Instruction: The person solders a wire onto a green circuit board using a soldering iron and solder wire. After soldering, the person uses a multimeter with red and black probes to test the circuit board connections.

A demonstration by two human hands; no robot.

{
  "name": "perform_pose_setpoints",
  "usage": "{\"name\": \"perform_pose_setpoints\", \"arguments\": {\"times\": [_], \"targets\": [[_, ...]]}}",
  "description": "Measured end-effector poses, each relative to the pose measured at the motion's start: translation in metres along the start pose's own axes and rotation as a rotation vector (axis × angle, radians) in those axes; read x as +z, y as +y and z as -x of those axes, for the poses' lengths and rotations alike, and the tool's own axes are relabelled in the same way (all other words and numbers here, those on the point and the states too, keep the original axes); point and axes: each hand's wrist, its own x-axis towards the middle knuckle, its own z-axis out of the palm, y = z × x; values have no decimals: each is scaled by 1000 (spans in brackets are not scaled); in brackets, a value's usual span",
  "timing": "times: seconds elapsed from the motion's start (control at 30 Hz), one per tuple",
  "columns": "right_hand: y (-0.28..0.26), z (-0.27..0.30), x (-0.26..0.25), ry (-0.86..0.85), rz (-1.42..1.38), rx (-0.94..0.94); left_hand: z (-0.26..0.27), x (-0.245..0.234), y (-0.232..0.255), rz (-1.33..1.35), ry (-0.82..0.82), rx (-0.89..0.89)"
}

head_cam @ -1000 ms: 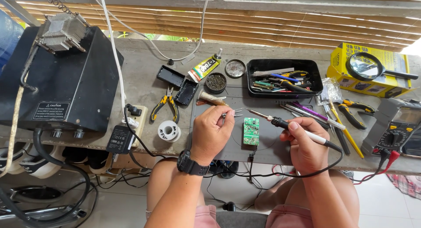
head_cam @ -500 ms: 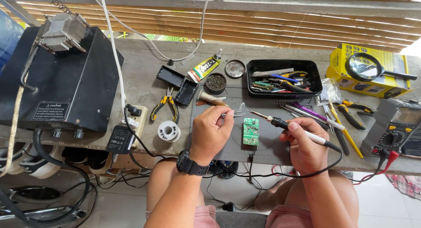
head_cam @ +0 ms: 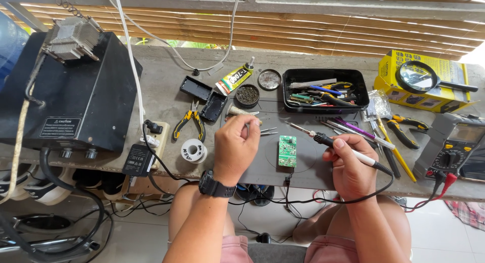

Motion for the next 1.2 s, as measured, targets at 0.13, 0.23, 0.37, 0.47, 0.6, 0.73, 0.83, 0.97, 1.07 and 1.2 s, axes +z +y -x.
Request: {"name": "perform_pose_setpoints", "arguments": {"times": [0.13,0.23,0.37,0.47,0.6,0.73,0.83,0.97,1.07,1.2], "targets": [[0,1,-1,-16,3,-1,-16,-9,-1,-8,30,-33],[-1,2,-2,-35,42,-3,-23,-10,-4,-46,48,-42],[-3,3,-1,-14,16,-3,-33,-6,-3,-81,41,-26],[-2,4,-1,-2,0,-8,-41,3,-11,-147,9,10],[0,3,-2,4,9,-10,-57,12,-32,-257,-91,40],[-1,2,-3,-7,6,-13,-74,14,-43,-342,-125,42],[0,2,-4,-16,45,-10,-86,15,-50,-405,-196,25],[-5,4,-2,-18,82,3,-96,14,-58,-534,-376,-43],[-5,3,-2,-18,104,11,-99,13,-58,-579,-475,-103],[-8,4,-1,-24,146,19,-101,12,-54,-608,-507,-138]]}}
